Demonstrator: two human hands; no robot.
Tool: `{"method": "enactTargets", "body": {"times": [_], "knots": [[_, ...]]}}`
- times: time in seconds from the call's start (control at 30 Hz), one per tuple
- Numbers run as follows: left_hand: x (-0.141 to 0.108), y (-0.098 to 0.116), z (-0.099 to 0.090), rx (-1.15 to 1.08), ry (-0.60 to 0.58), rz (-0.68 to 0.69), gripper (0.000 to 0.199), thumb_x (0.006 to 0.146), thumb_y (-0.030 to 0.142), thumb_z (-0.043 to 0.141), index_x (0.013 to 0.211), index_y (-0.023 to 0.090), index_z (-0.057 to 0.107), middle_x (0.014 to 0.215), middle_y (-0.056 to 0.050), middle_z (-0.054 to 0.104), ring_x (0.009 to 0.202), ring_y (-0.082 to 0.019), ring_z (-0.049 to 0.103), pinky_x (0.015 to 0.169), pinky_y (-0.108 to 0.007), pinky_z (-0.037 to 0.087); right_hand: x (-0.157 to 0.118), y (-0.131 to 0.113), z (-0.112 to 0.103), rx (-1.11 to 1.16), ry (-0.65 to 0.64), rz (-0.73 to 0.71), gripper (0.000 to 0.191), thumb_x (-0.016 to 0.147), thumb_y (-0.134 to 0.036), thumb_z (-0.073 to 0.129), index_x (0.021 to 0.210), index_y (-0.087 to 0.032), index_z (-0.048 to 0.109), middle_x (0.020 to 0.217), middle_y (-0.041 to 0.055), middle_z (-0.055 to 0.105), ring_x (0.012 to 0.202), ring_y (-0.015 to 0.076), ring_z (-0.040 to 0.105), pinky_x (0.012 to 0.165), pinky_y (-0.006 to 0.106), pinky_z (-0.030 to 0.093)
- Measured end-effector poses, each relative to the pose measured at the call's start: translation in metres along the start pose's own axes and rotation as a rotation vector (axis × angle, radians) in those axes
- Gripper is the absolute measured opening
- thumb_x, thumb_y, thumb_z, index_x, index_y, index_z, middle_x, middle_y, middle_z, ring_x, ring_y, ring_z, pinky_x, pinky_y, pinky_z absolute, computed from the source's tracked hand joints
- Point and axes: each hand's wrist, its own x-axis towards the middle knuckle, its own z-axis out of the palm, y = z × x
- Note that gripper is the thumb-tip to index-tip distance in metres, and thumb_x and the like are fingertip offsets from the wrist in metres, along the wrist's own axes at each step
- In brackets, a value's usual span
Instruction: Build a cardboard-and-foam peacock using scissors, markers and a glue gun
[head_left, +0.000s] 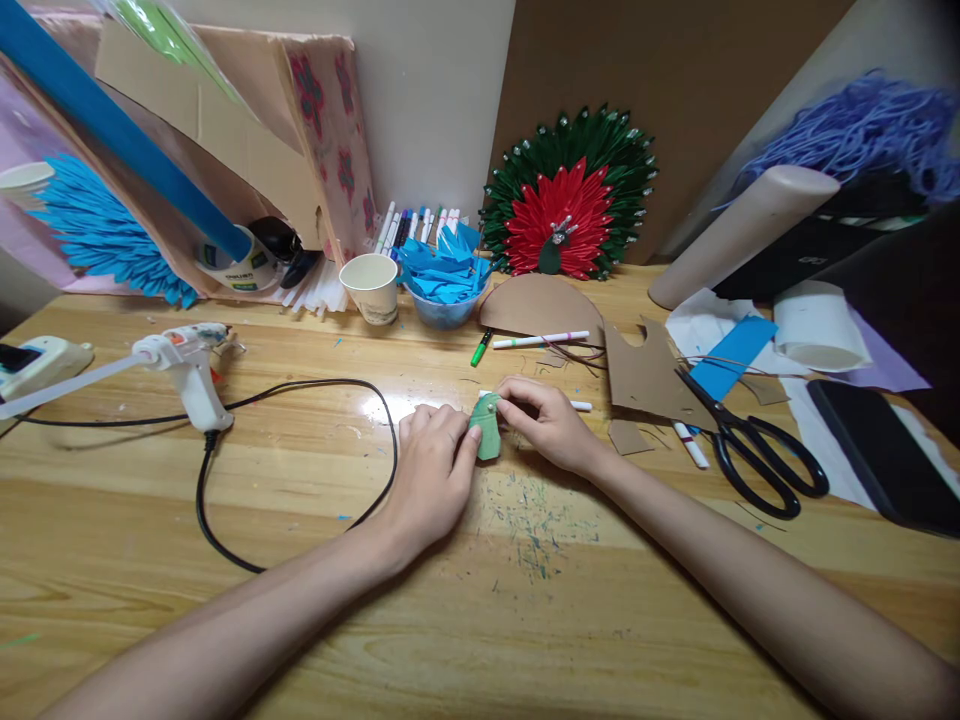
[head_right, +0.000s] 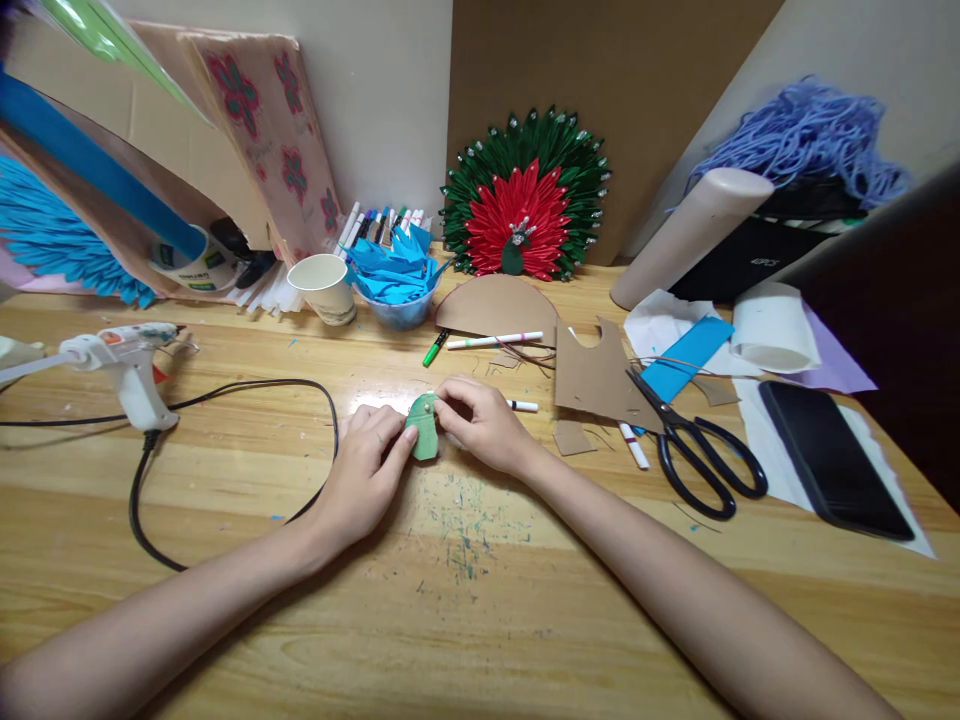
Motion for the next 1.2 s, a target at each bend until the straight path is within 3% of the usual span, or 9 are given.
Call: {"method": "enactTargets", "body": {"times": [0.77, 0.87, 0.93, 1.03, 1.2], "knots": [[-0.0017, -0.0001, 0.0004, 0.01, -0.008, 0.004, 0.026, 0.093, 0.029, 0.032, 0.074, 0.018, 0.045, 0.08, -0.002, 0.054, 0.082, -0.019, 0.042, 0.077, -0.036, 0.032, 0.0004, 0.0, -0.0013, 0.002, -0.004, 0.0, 0.024, 0.087, -0.024, 0.042, 0.066, -0.018, 0.051, 0.067, 0.0012, 0.052, 0.067, 0.0143, 0.049, 0.063, 0.029, 0.04], [-0.0011, -0.0013, 0.0011, -0.008, -0.004, -0.015, 0.026, 0.093, 0.029, 0.032, 0.074, 0.019, 0.045, 0.079, -0.002, 0.053, 0.083, -0.019, 0.041, 0.077, -0.036, 0.032, 0.0, 0.002, -0.0005, 0.099, 0.053, 0.025, 0.019, 0.088, -0.025, 0.04, 0.076, -0.018, 0.054, 0.075, 0.0022, 0.056, 0.07, 0.0147, 0.054, 0.066, 0.029, 0.044], [-0.0004, -0.0024, 0.0014, -0.031, 0.004, -0.036, 0.027, 0.093, 0.03, 0.032, 0.072, 0.019, 0.045, 0.078, -0.001, 0.052, 0.082, -0.019, 0.041, 0.077, -0.035, 0.032, -0.0007, 0.0026, 0.0004, 0.131, 0.156, 0.041, 0.01, 0.086, -0.025, 0.046, 0.089, -0.02, 0.054, 0.084, 0.003, 0.058, 0.074, 0.0149, 0.056, 0.067, 0.03, 0.047], [0.0001, -0.0036, 0.0017, -0.059, 0.017, -0.058, 0.027, 0.094, 0.03, 0.032, 0.072, 0.019, 0.044, 0.077, -0.001, 0.052, 0.081, -0.019, 0.041, 0.076, -0.035, 0.033, -0.0018, 0.0011, 0.0009, 0.005, 0.281, -0.057, 0.012, 0.078, -0.022, 0.058, 0.09, -0.022, 0.055, 0.09, 0.0033, 0.055, 0.081, 0.0168, 0.055, 0.072, 0.033, 0.048], [-0.0005, -0.0035, 0.0021, -0.05, 0.02, -0.043, 0.027, 0.094, 0.029, 0.032, 0.073, 0.018, 0.044, 0.077, -0.001, 0.052, 0.081, -0.018, 0.041, 0.076, -0.034, 0.033, -0.0025, -0.0029, 0.0016, -0.134, 0.261, -0.196, 0.006, 0.078, -0.018, 0.059, 0.083, -0.022, 0.059, 0.087, 0.0041, 0.052, 0.088, 0.0193, 0.053, 0.076, 0.037, 0.048]]}}
